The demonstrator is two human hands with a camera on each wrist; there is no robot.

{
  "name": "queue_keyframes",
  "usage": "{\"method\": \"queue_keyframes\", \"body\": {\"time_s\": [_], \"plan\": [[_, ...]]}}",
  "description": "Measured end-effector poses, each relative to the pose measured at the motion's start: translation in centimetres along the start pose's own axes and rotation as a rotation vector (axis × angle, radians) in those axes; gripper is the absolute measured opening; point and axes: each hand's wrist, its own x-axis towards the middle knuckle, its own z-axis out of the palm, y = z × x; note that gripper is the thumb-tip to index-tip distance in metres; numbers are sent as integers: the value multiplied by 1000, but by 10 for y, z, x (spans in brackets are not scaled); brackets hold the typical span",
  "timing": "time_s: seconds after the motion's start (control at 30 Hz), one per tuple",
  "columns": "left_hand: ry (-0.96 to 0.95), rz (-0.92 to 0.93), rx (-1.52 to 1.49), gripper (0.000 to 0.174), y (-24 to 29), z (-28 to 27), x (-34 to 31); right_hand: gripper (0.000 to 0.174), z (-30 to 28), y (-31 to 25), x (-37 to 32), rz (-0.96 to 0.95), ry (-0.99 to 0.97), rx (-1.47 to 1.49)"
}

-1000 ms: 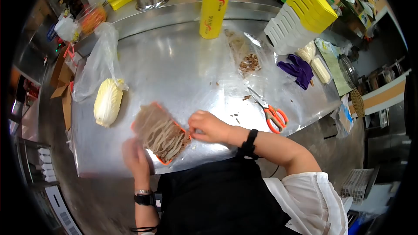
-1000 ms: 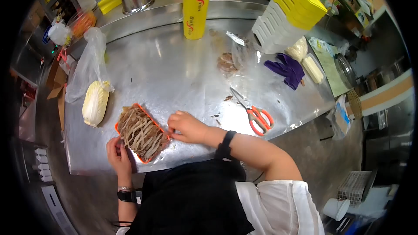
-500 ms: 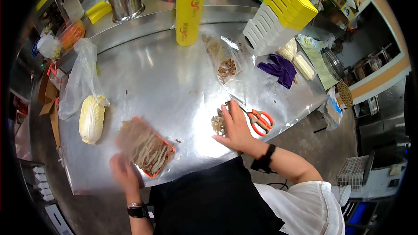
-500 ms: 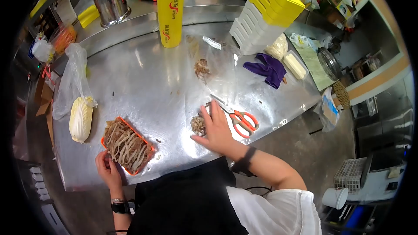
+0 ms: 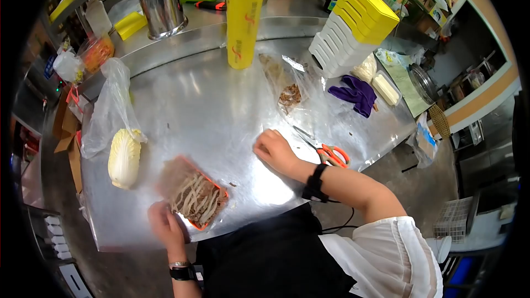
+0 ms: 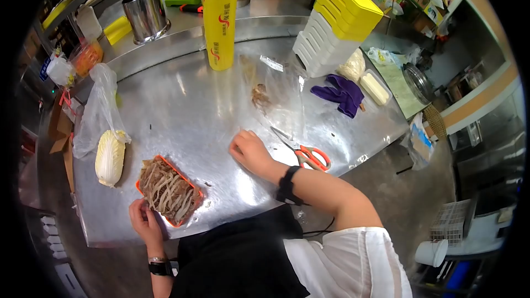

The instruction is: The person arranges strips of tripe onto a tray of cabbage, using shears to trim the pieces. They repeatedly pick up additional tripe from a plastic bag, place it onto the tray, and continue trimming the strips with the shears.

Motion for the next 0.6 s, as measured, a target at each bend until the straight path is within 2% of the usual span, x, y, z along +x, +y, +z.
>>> {"method": "queue_keyframes", "body": {"time_s": [0.1, 0.13, 0.17, 0.23, 0.27, 0.37, 0.4, 0.5, 0.53, 0.6], "plan": [[3, 0, 12, 25, -3, 1, 1, 15, -24, -1, -32, -98, -37, 170], [-4, -10, 12, 24, 0, 0, 2, 20, -28, -7, -40, -43, 135, 212], [-14, -26, 15, 24, 3, -2, 3, 27, -41, 0, -43, -66, 184, 107], [-17, -56, 7, 23, 4, -3, 0, 40, -78, -25, -57, 210, 46, 66], [-19, -64, -4, 23, 3, -3, 0, 58, -87, -27, -64, 198, -40, -99], [-1, -40, -14, 23, -8, 2, 1, 76, -75, -20, -72, -47, -92, -484], [9, -30, -10, 23, -11, 3, 0, 81, -71, -31, -65, 9, -169, -522], [-11, -59, -14, 25, -7, 0, 0, 78, -36, -23, -38, -63, -106, -497], [-27, -48, 28, 26, -7, -2, 0, 57, -33, -32, -29, -48, -108, -467], [-66, -9, 93, 27, -12, -5, 1, 39, -4, -19, -23, -175, -183, -530]]}}
